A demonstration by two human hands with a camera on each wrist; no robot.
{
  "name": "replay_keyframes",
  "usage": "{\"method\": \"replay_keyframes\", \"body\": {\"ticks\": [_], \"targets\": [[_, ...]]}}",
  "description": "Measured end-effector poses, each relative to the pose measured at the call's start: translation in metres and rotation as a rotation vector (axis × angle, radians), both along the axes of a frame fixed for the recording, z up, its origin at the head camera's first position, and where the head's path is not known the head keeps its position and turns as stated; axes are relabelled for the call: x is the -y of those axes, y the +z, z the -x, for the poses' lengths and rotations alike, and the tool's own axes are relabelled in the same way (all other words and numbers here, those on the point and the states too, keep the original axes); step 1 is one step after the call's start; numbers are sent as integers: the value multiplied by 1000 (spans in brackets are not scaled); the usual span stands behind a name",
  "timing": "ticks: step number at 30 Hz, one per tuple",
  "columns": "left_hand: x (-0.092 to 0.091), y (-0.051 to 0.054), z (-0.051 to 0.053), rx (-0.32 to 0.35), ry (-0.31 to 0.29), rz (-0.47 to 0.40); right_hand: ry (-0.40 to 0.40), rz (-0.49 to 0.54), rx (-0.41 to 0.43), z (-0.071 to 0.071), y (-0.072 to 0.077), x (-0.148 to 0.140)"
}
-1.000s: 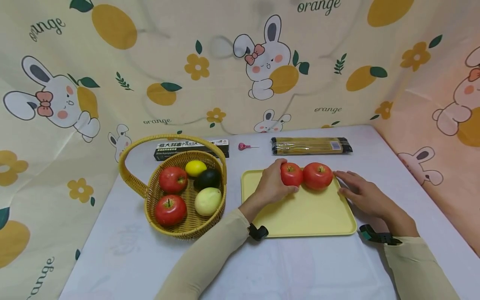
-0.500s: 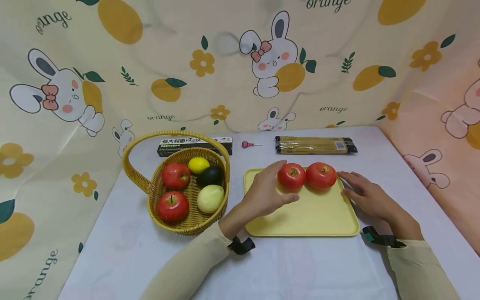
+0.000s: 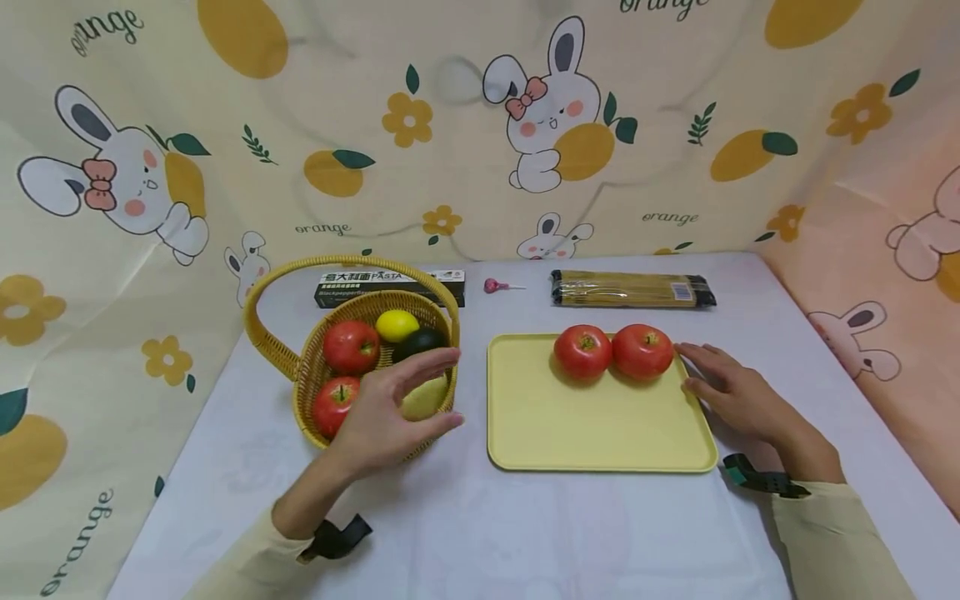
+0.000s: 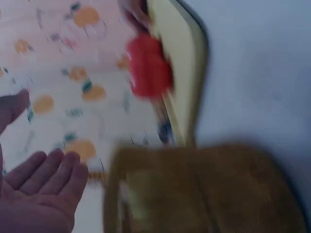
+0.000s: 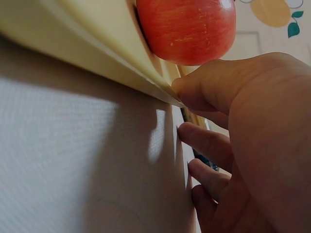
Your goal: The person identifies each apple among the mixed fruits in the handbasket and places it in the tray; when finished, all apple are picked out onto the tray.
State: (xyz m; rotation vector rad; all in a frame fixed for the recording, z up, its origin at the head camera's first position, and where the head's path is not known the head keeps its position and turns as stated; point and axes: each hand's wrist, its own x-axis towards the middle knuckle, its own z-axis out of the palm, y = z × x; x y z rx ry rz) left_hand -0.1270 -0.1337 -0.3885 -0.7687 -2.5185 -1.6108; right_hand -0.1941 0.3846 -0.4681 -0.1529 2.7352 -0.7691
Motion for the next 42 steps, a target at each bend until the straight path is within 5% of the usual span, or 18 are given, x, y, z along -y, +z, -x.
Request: {"method": "replay_keyframes", "body": {"ticks": [5,10,16,20,30,36,42], "targets": [[61,1,-7,-10,75,107,-6,5,6,-1,1,1],[107,4,-13,-102,141,353,10,13,-2,-2,1,3],[124,8,-7,-110,179,708,5,-2,-5,-3,0,4],[120,7,0,-74,185,843,-2,7,-6,-3,1,4],[100,-7,9,42,182,802,1,22,-19,-3,-2,2],[94,-21,14,5,227,731,2,27,-22,-4,-2,2],[95,-21,12,31,279,604,-2,30,-24,-3,0,1]]}}
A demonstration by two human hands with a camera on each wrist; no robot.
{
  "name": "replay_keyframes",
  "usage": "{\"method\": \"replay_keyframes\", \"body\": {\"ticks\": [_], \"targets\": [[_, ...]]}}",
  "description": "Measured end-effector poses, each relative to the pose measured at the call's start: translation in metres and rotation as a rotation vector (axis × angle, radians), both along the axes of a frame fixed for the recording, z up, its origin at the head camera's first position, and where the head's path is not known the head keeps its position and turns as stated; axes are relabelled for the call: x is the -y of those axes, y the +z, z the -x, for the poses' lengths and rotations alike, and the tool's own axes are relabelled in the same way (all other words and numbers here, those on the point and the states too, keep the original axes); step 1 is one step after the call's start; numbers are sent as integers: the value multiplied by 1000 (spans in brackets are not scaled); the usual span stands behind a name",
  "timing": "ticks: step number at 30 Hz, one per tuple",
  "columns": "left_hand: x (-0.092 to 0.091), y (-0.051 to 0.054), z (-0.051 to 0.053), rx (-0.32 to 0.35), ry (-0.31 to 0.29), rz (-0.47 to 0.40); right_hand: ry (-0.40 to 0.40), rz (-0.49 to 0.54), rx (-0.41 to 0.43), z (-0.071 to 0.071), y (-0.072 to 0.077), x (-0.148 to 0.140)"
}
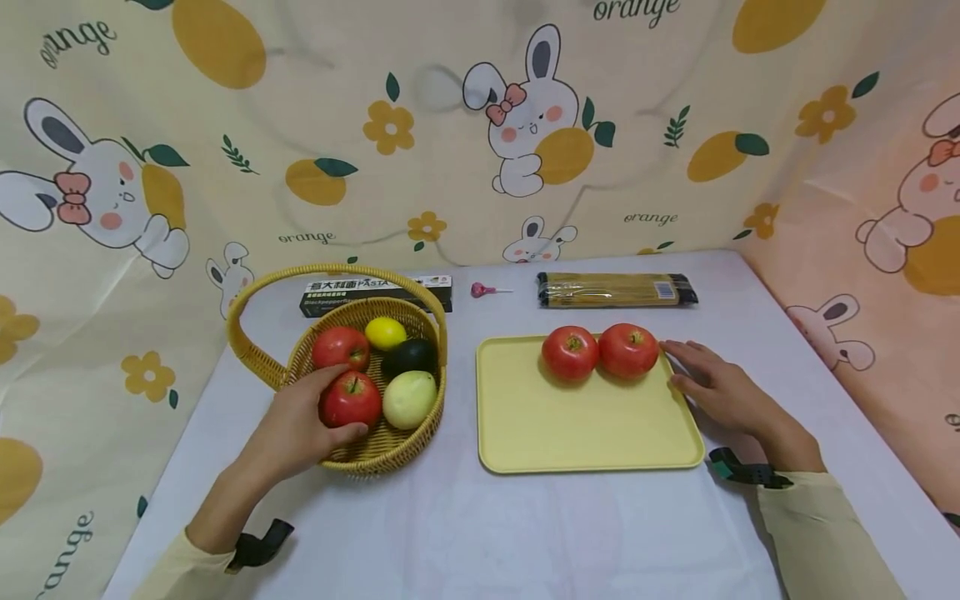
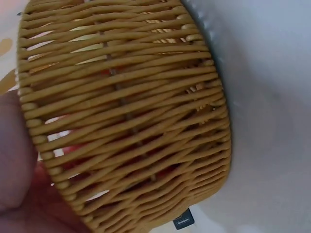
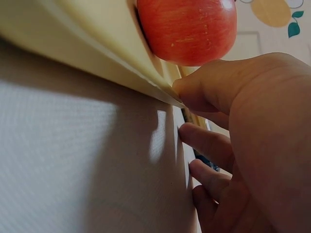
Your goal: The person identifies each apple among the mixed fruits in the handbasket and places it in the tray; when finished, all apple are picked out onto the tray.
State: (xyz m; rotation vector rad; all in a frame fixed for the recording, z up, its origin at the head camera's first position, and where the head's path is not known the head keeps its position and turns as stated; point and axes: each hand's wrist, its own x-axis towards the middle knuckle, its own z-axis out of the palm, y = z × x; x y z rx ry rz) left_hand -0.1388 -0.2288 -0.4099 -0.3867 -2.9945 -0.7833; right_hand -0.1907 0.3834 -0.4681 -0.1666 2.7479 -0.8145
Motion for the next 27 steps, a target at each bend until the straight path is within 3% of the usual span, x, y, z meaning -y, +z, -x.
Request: {"method": "replay_keyframes", "body": {"ticks": [6,11,14,21,27], "targets": [[-3,13,-11,-34,6,-171,2,-4,3,0,1,1],[-20,22,-15,-46,-93,-375,0,-2,5,1,0,0],[-35,27,-16,-35,-167,-457,-2,1,11,1,-1,0],[-81,30,-7,10,-354,-538,1,3,9,-1,-2,1],[-128,28,4,24,-484,-547,9,0,-6,2,0,0]]}}
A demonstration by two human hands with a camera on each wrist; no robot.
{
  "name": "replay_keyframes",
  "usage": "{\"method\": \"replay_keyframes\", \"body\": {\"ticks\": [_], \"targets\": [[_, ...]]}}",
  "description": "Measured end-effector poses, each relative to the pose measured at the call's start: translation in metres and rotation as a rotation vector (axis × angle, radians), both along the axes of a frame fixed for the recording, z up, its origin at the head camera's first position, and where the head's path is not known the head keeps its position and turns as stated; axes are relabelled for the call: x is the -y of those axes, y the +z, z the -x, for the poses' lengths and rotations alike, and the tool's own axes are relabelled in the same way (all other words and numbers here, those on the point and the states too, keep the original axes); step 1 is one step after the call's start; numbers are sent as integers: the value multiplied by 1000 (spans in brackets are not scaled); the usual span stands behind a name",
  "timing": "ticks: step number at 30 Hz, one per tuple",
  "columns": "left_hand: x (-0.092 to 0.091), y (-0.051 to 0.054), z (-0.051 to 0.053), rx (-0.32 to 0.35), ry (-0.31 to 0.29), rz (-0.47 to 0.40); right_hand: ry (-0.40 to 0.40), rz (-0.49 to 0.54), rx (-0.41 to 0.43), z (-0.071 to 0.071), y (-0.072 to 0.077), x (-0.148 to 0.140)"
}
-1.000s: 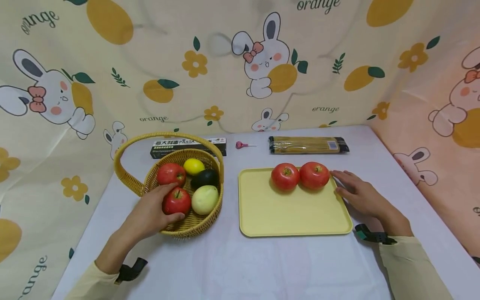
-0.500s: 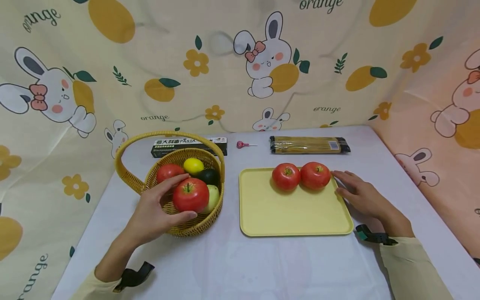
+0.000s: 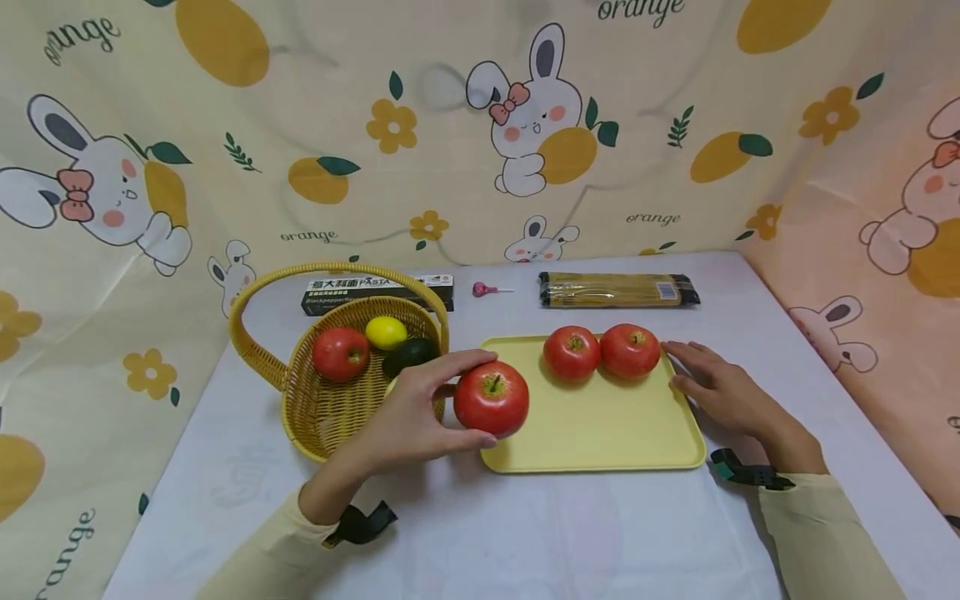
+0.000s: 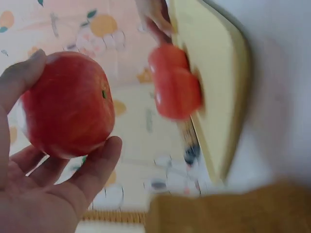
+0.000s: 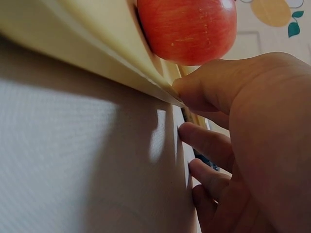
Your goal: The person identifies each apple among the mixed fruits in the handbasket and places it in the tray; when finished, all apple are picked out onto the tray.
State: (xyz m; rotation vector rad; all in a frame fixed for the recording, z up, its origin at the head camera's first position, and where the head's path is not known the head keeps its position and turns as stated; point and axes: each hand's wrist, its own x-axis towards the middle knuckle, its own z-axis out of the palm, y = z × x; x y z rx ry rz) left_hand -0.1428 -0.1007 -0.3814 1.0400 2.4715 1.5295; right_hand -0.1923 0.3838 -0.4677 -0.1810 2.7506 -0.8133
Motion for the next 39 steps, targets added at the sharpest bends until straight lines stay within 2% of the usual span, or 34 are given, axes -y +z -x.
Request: {"method": "replay_keyframes", "body": {"ticks": [6,12,18,20,22,30,35,39], "targets": [[-47,0,8,63,-83,-8,4,-4,6,1,1,0],[-91,-11,16,140,-159,-3,2,-5,12,1,2,1],[-132,-27,20,299,-150,41,5,-4,13,0,2,1],[-143,-33,22,327,-141,55,11,-3,11,0,3,1],[-153,-38,24,334,-130,66,17,-6,9,0,3,0],[-187,-54,31,286,-64,144,21,-4,-1,-1,5,0],[-202,-63,30,287,-53,197,21,0,-14,-2,4,-1],[-209,-65,30,291,-39,234,23,12,-14,-3,3,-1]]}}
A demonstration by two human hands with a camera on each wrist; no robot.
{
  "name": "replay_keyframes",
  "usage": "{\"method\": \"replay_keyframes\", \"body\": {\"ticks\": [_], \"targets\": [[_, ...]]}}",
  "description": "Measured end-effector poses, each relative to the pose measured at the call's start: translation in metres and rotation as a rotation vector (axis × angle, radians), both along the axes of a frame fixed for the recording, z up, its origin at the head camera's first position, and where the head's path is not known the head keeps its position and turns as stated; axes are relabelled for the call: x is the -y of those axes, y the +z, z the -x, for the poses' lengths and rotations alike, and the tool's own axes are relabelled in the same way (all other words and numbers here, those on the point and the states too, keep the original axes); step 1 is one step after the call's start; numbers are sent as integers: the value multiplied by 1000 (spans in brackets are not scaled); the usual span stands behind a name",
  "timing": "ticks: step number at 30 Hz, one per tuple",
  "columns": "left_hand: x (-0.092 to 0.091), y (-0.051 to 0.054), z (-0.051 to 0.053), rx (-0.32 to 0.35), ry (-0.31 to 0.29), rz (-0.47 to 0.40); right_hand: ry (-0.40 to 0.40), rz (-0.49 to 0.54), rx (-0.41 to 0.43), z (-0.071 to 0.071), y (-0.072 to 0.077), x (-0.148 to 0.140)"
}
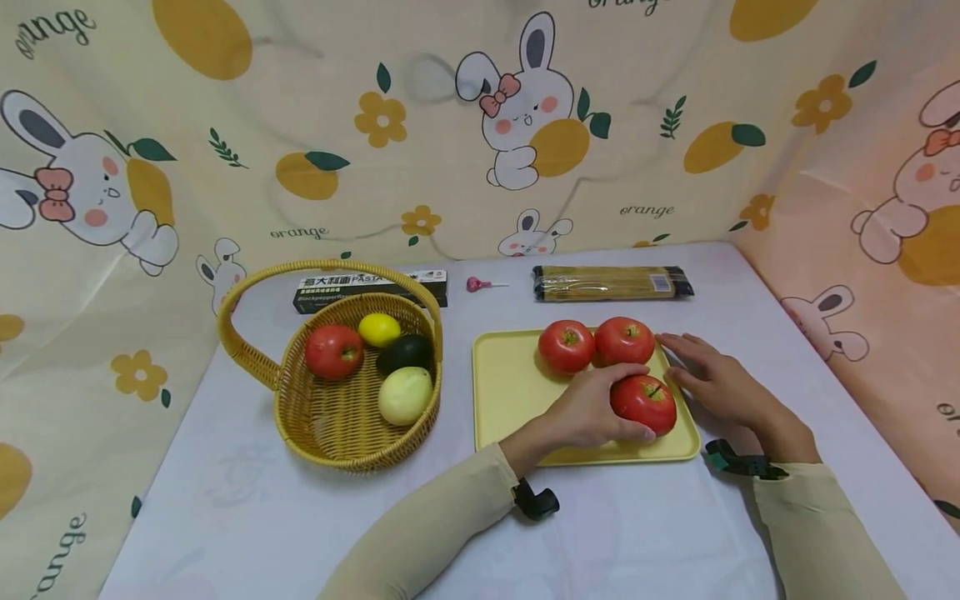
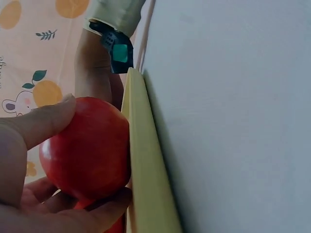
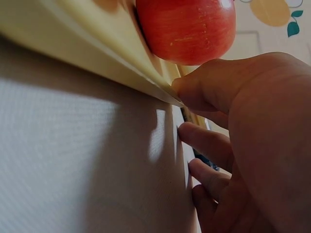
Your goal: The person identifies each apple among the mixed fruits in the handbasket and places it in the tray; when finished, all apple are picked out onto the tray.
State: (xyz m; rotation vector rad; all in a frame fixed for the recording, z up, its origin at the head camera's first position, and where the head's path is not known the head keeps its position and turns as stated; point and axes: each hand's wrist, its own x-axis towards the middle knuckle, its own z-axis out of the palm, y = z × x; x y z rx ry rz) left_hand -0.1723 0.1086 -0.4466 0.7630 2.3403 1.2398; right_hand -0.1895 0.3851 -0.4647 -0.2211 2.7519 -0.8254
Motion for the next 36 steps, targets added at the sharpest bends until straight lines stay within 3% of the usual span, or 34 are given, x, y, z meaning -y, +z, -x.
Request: {"method": "replay_keyframes", "body": {"ticks": [7,10,15,20,25,30,36], "targets": [[5,6,-1,-32,-5,96,-3,-19,-7,1,-1,0],[17,10,-1,-38,-9,78,-2,-25,-9,2,-2,2],[50,20,-7,17,-38,-36,0,-28,-1,2,-3,3],[91,43,-23,54,-61,-137,-1,-26,-3,2,-2,1],[144,60,-34,6,-33,-221,-5,-27,0,2,-2,0],[203,63,-35,-72,58,-230,-6,-24,8,2,-3,0],[269,58,-27,-182,173,-116,-8,-26,3,1,-2,0]]}}
